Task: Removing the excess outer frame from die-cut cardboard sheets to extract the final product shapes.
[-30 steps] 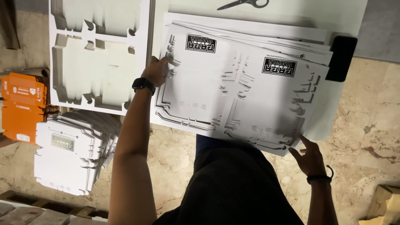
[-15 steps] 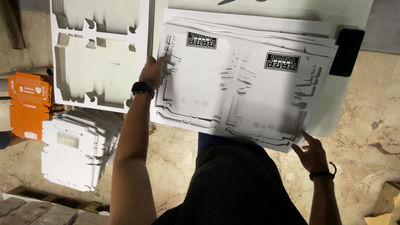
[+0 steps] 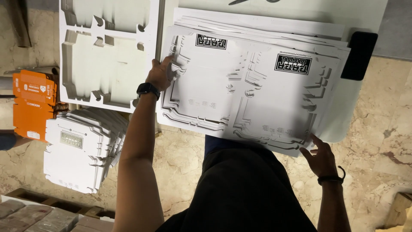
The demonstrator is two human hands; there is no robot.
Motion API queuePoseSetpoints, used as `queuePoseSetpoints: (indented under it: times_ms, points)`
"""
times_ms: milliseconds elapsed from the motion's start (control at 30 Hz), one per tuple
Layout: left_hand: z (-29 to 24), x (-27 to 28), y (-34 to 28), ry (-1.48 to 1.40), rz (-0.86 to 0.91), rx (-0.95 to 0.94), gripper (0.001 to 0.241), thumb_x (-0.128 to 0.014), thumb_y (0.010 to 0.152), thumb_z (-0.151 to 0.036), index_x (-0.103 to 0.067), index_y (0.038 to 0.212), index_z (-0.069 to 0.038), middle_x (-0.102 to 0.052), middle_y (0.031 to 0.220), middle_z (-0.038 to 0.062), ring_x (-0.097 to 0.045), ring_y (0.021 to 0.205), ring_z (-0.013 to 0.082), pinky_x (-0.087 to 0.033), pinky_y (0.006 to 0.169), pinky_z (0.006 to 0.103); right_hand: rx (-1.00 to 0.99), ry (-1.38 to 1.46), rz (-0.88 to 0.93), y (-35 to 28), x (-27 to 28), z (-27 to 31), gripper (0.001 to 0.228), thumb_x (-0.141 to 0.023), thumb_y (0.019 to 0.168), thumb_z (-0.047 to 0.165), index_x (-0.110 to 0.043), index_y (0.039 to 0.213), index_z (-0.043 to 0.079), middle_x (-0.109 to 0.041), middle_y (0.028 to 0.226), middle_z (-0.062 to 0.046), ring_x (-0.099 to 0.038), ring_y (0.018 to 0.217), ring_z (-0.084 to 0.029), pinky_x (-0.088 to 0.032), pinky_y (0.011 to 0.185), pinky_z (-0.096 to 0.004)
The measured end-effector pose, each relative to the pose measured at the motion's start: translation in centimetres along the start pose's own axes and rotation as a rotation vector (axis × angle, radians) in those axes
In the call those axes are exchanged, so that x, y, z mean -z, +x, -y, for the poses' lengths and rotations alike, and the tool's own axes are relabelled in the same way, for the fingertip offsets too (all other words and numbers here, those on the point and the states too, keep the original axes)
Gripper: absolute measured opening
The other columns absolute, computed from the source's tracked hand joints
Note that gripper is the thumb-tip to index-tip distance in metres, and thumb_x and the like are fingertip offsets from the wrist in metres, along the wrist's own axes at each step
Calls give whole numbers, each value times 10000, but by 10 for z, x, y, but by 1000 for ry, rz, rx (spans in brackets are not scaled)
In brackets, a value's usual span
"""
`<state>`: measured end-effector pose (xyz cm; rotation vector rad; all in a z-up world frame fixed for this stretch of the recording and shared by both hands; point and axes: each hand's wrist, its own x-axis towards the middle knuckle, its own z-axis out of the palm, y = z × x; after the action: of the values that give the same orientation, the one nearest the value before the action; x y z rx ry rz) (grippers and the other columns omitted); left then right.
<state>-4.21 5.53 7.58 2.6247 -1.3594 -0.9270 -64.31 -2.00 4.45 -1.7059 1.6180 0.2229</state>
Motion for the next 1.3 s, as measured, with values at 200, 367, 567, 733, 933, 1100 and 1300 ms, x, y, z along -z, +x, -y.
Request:
queuePoseSetpoints:
  times_ms: [200,367,567,733,933,1100,1300]
  points:
    - [28,-24,31,109,32,28,672,-728,912,-71,-443,1458,-339,-396,1377,228,-604,1221,500,-536,1049,554,-2,30,-4,2,-4,-7,758,-786,897,319,-504,1564,95,-554,1359,-285,-673,1139,-403,-584,947,-452]
    - [39,-37,53,72,64,71,623,-695,923,-91,-449,1430,-355,-394,1405,234,-610,1222,487,-524,1066,554,-12,-4,13,2,-1,-3,756,-778,899,336,-500,1561,99,-552,1370,-275,-674,1148,-391,-584,959,-442]
    - [49,-35,63,35,66,68,562,-709,919,-159,-424,1361,-357,-385,1400,229,-609,1212,497,-526,1066,536,-36,-22,29,-1,3,9,760,-770,902,363,-497,1569,122,-551,1385,-262,-673,1162,-372,-577,978,-439]
    - [32,-8,39,49,72,23,675,-733,914,-123,-316,1391,-353,-412,1320,277,-613,1168,544,-534,1042,551,-33,11,25,0,-1,4,764,-779,900,325,-489,1572,105,-541,1380,-278,-664,1165,-390,-569,982,-449]
    - [-18,43,-14,-29,-17,-98,633,-600,984,-58,-280,1478,-293,-520,1219,251,-638,1164,483,-526,1005,577,-39,27,19,1,0,7,762,-775,905,342,-491,1567,97,-542,1374,-285,-667,1163,-395,-564,990,-459]
    - [31,-10,11,-237,-206,62,843,-685,875,-81,-206,1561,-183,-665,1254,323,-649,1167,489,-528,1025,601,34,-35,-50,7,-10,-16,743,-783,890,345,-521,1542,104,-566,1296,-263,-691,1108,-392,-578,963,-479]
    - [49,-33,19,58,-111,31,707,-704,931,-138,-423,1543,-353,-581,1310,263,-645,1146,508,-554,970,587,59,-78,-113,15,-3,0,627,-792,893,375,-591,1441,144,-568,1231,-186,-710,1061,-336,-589,923,-447]
